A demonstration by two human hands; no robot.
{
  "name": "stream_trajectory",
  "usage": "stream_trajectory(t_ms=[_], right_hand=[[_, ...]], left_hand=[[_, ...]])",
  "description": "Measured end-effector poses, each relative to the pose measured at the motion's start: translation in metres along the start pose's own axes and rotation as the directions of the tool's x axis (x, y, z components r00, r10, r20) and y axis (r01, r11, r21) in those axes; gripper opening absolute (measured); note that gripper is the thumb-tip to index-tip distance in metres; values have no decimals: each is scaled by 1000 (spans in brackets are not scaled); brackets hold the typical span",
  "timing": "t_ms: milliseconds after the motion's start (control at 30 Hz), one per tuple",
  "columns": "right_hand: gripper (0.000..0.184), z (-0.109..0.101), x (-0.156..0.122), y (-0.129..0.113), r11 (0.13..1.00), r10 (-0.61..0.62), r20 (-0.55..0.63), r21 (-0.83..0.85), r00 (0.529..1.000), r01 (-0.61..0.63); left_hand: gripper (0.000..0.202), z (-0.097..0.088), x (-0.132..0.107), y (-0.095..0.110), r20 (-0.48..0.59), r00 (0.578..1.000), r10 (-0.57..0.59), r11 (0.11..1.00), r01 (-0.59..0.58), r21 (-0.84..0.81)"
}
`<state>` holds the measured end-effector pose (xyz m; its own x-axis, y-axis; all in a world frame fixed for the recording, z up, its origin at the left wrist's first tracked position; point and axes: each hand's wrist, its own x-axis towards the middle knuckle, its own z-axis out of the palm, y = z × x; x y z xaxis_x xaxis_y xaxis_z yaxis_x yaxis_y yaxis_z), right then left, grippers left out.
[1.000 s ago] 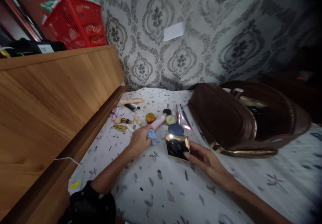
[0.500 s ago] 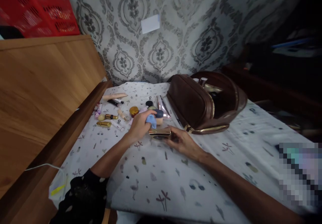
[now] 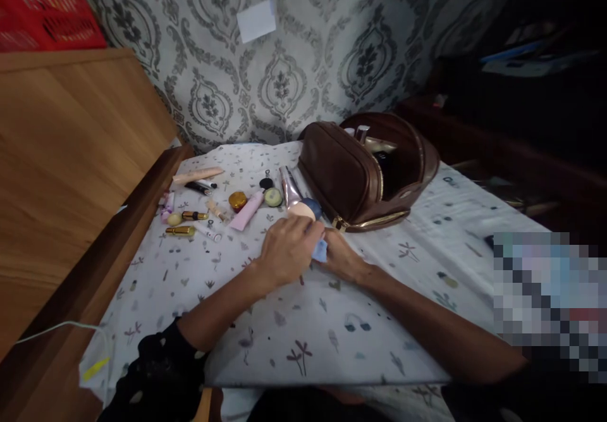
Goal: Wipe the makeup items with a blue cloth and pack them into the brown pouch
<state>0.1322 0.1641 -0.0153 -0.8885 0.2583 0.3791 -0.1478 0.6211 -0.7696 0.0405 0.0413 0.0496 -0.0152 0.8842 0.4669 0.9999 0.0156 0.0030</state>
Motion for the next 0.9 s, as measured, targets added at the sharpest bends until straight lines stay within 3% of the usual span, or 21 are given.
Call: stream_trajectory(t_ms=[67, 167, 333, 533, 667, 767, 833, 900], right_hand=[[14, 1, 0, 2, 1000, 7, 11, 12, 1000, -7], [18, 0, 2, 0, 1000, 6, 0, 18, 1000, -6], [22, -2, 6, -4, 1000, 4, 18, 28, 1000, -4], [30, -1, 3, 0, 998, 62, 44, 15, 997, -62], [50, 0, 1, -3, 1000, -12, -13, -6, 1000, 12], [44, -2, 2, -7, 996, -94, -60, -13, 994, 94], [38, -3, 2, -8, 996, -93, -66, -4, 993, 93], [37, -5, 3, -7, 997, -65, -66, 28, 996, 67]], left_hand=[[20, 9, -2, 1, -21, 999, 29, 993, -26, 113], [21, 11, -6, -6, -95, 994, 55, 994, -46, 99], [21, -1, -20, -25, -156, 987, -44, 992, 25, -125], [23, 8, -39, -35, -225, 957, -183, 909, 78, -408], [25, 14, -46, -36, -142, 923, -358, 779, 211, -591], [29, 17, -50, -39, -59, 881, -469, 629, 287, -723], [34, 19, -52, -44, -8, 888, -459, 575, 290, -765], [41, 21, -54, -50, 63, 915, -398, 573, 301, -762]])
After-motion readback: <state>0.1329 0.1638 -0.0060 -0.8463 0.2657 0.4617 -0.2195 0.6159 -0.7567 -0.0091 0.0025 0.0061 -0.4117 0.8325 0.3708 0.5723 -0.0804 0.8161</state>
